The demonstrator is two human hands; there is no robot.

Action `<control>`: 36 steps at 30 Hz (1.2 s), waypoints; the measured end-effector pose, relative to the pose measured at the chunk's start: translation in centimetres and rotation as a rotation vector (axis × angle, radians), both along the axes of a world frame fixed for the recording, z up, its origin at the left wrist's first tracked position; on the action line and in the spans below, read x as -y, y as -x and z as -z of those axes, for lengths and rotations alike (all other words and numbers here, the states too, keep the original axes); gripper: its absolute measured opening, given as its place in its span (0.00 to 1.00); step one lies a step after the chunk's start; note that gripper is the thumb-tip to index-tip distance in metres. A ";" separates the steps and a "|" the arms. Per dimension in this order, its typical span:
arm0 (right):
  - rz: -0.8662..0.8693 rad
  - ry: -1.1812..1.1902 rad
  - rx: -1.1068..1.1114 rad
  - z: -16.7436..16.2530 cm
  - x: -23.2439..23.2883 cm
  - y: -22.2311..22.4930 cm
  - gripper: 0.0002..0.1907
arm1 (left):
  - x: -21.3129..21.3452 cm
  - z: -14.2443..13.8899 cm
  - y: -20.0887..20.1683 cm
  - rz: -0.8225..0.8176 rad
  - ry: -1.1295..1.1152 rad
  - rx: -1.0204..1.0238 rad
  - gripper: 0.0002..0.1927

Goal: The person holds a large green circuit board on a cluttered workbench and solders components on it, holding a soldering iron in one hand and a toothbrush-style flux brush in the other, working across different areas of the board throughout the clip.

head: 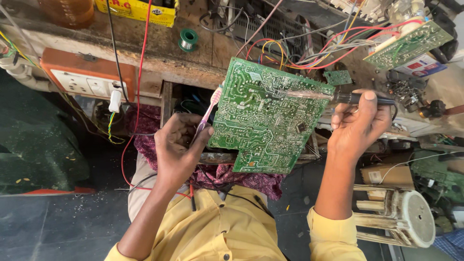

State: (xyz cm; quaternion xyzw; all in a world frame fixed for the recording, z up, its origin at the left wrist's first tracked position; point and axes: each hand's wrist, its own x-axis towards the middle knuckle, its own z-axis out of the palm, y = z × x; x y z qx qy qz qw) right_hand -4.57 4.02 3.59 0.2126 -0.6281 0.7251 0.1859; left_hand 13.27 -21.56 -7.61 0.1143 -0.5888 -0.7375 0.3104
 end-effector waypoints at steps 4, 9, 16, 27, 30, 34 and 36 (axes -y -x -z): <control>0.009 -0.025 -0.008 0.0 0.5 0.0 0.13 | 0.3 0.2 -0.2 0.001 0.005 0.012 0.10; -0.006 -0.027 -0.027 0.1 0.6 -0.1 0.13 | 0.4 0.4 -0.1 0.013 -0.004 0.019 0.11; 0.000 -0.013 -0.032 0.5 0.2 0.0 0.12 | 0.5 0.5 0.1 0.023 -0.010 0.036 0.11; 0.001 -0.017 -0.031 0.6 0.2 0.1 0.12 | 0.5 0.5 0.3 0.024 -0.002 0.029 0.11; 0.003 -0.011 -0.027 0.7 0.3 0.0 0.12 | 0.4 0.7 0.2 0.025 -0.005 0.025 0.11; 0.005 -0.010 -0.029 0.7 0.3 0.1 0.11 | 0.5 0.7 0.2 0.024 -0.013 0.019 0.11; 0.009 -0.014 -0.034 0.6 0.2 0.2 0.10 | 0.5 0.7 0.3 0.022 -0.002 0.019 0.11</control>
